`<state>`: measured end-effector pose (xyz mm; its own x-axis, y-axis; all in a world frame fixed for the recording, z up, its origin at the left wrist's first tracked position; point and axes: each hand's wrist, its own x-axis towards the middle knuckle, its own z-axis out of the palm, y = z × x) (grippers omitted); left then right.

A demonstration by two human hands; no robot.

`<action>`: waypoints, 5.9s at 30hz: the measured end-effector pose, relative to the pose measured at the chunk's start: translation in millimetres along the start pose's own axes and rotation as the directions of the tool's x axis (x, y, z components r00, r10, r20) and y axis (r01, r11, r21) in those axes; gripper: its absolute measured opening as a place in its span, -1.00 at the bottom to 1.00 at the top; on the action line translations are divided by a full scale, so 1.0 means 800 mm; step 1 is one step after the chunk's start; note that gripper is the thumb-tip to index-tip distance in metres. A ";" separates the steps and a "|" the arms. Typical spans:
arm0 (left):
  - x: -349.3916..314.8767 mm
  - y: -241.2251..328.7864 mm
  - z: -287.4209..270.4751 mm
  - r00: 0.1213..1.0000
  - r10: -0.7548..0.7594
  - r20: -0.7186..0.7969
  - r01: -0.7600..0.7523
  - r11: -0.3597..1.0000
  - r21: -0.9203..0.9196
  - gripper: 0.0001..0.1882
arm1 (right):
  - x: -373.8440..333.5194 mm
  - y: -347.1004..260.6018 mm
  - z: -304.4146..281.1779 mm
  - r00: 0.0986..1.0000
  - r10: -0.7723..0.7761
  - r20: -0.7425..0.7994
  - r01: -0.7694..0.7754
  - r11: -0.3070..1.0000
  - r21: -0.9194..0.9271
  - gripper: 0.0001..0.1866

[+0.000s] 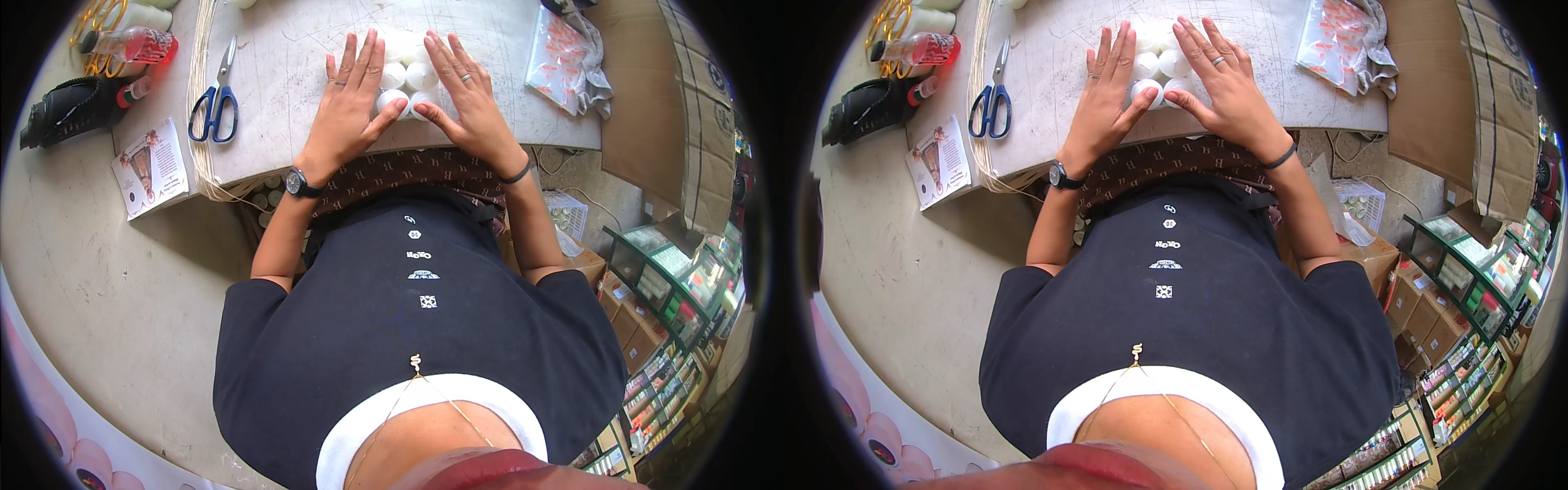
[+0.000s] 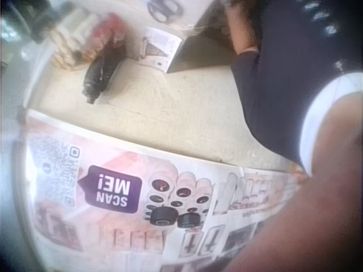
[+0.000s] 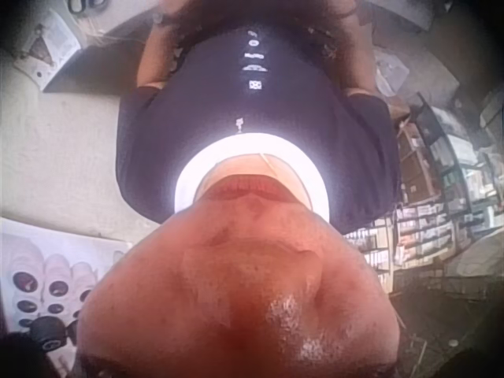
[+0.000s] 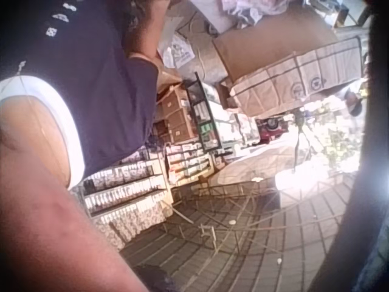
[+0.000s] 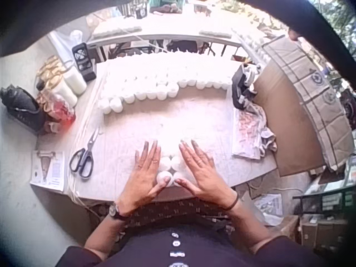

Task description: The person repeatedly picks up small white spheres from a table, joins them into small clusters by hand, and places the clusters back on the table. The person also handles clear plastic bags, placing some spheres inside them.

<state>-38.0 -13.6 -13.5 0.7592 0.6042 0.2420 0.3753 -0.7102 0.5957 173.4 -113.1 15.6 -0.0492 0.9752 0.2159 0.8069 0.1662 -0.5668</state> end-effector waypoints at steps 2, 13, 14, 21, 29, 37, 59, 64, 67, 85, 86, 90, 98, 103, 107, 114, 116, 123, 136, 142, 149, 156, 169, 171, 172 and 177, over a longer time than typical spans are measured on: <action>0.000 -0.001 0.003 1.000 0.008 0.014 -0.009 0.999 0.050 -0.08 | -0.003 0.006 0.012 1.000 -0.004 -0.001 0.004 0.999 -0.051 -0.12; 0.002 0.002 0.002 1.000 -0.017 -0.019 0.020 0.987 0.158 -0.14 | -0.001 -0.013 0.024 0.997 0.060 -0.055 -0.073 0.955 -0.287 -0.19; 0.003 0.005 -0.003 1.000 -0.020 -0.007 0.021 0.972 0.234 -0.15 | 0.000 -0.015 0.024 0.996 0.065 -0.067 -0.081 0.954 -0.289 -0.19; 0.005 0.003 -0.002 0.998 -0.041 -0.037 0.047 0.984 0.171 -0.15 | 0.010 -0.011 0.013 0.996 0.059 -0.066 -0.068 0.986 -0.152 -0.31; 0.016 0.050 0.003 0.900 -0.382 -0.209 0.341 0.917 -0.206 0.28 | 0.026 0.076 -0.009 0.998 -0.004 -0.060 0.015 0.981 0.195 -0.31; 0.044 0.058 -0.006 0.921 -0.390 -0.021 0.383 0.913 -0.142 0.28 | 0.052 0.078 -0.012 0.977 0.125 0.174 -0.207 0.756 0.621 -0.50; 0.024 0.058 -0.031 0.969 -0.204 0.138 0.238 0.627 -0.742 -0.37 | 0.044 -0.032 -0.082 0.998 0.056 0.037 -0.067 0.763 0.643 -0.75; 0.028 0.069 -0.042 0.979 -0.103 -0.178 0.013 0.894 -0.448 -0.42 | 0.040 -0.039 -0.081 0.997 0.077 0.016 -0.072 0.819 0.569 -0.73; 0.027 0.074 -0.043 0.951 -0.061 -0.304 -0.038 0.950 -0.309 -0.41 | 0.036 -0.052 -0.084 0.976 0.218 0.017 -0.181 0.760 0.624 -0.77; 0.023 0.074 -0.053 0.945 -0.166 -0.283 0.032 0.905 -0.424 -0.39 | 0.033 -0.043 -0.043 0.979 0.006 -0.202 0.124 0.768 0.628 -0.55; 0.022 0.075 -0.054 0.952 -0.187 -0.243 0.055 0.883 -0.466 -0.39 | 0.037 -0.039 -0.043 0.981 -0.068 -0.181 0.167 0.771 0.615 -0.59; 0.017 0.076 -0.056 0.976 -0.187 -0.109 0.083 0.789 -0.609 -0.41 | 0.038 -0.040 -0.044 0.982 0.025 -0.185 0.127 0.636 0.761 -0.81; 0.012 0.085 -0.068 0.959 -0.273 0.078 0.239 0.632 -0.737 -0.42 | 0.029 -0.059 -0.031 0.908 0.066 -0.415 0.247 0.716 0.653 -0.81; 0.014 0.091 -0.075 0.951 -0.271 0.146 0.281 0.574 -0.769 -0.42 | 0.026 -0.069 -0.046 0.825 -0.190 -0.532 0.352 0.909 0.222 -0.76; 0.018 0.093 -0.081 0.957 -0.245 0.154 0.271 0.569 -0.776 -0.44 | 0.021 -0.070 -0.056 0.795 -0.319 -0.517 0.383 0.923 0.020 -0.69; 0.018 0.094 -0.089 0.949 -0.248 0.196 0.304 0.536 -0.788 -0.46 | 0.015 -0.077 -0.049 0.773 -0.396 -0.496 0.374 0.916 -0.149 -0.66; 0.018 0.088 -0.091 0.946 -0.259 0.193 0.303 0.504 -0.809 -0.46 | 0.018 -0.084 -0.049 0.788 -0.405 -0.463 0.380 0.912 -0.152 -0.65; 0.015 0.084 -0.105 0.956 -0.270 0.113 0.260 0.606 -0.752 -0.45 | 0.009 -0.091 -0.031 0.882 -0.295 -0.367 0.322 0.946 0.015 -0.50; 0.033 0.068 -0.063 0.955 -0.242 -0.170 0.034 0.660 -0.751 -0.43 | 0.035 0.010 -0.095 0.732 0.232 -0.641 0.188 0.835 0.517 -0.64; 0.048 0.042 -0.024 0.887 -0.124 -0.445 -0.106 0.884 -0.456 -0.34 | 0.037 0.229 -0.159 0.371 0.565 -0.737 -0.266 0.825 0.498 -0.51; 0.043 0.004 0.034 0.852 -0.073 -0.518 -0.031 0.981 -0.189 -0.15 | 0.090 0.298 -0.206 0.506 0.718 -0.479 -0.353 0.679 0.644 -0.58; 0.042 -0.005 0.048 0.808 0.082 -0.583 -0.220 0.961 -0.170 -0.12 | 0.128 0.309 -0.219 0.491 0.806 -0.331 -0.335 0.526 0.782 -0.72; 0.039 -0.020 0.067 0.832 -0.068 -0.551 -0.121 0.946 -0.300 -0.05 | 0.060 0.301 -0.157 0.554 0.449 -0.701 -0.603 0.797 0.034 -0.65; 0.035 -0.016 0.060 0.847 -0.067 -0.527 -0.055 0.976 -0.213 -0.03 | 0.055 0.333 -0.189 0.622 0.524 -0.582 -0.762 0.577 -0.295 -0.62; 0.042 -0.007 0.051 0.862 -0.033 -0.506 -0.030 0.993 -0.116 -0.02 | 0.043 0.361 -0.205 0.637 0.595 -0.490 -0.765 0.412 -0.495 -0.60; 0.054 -0.011 0.051 0.794 0.021 -0.607 -0.224 0.939 -0.261 -0.11 | 0.060 0.177 -0.176 0.655 0.627 -0.421 -0.744 0.632 -0.217 -0.59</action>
<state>13.0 3.9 -39.1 0.2877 0.6846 0.6697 0.0430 -0.7078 0.7051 368.6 -63.0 57.9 0.7218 0.6815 0.1207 0.6740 -0.6526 -0.3461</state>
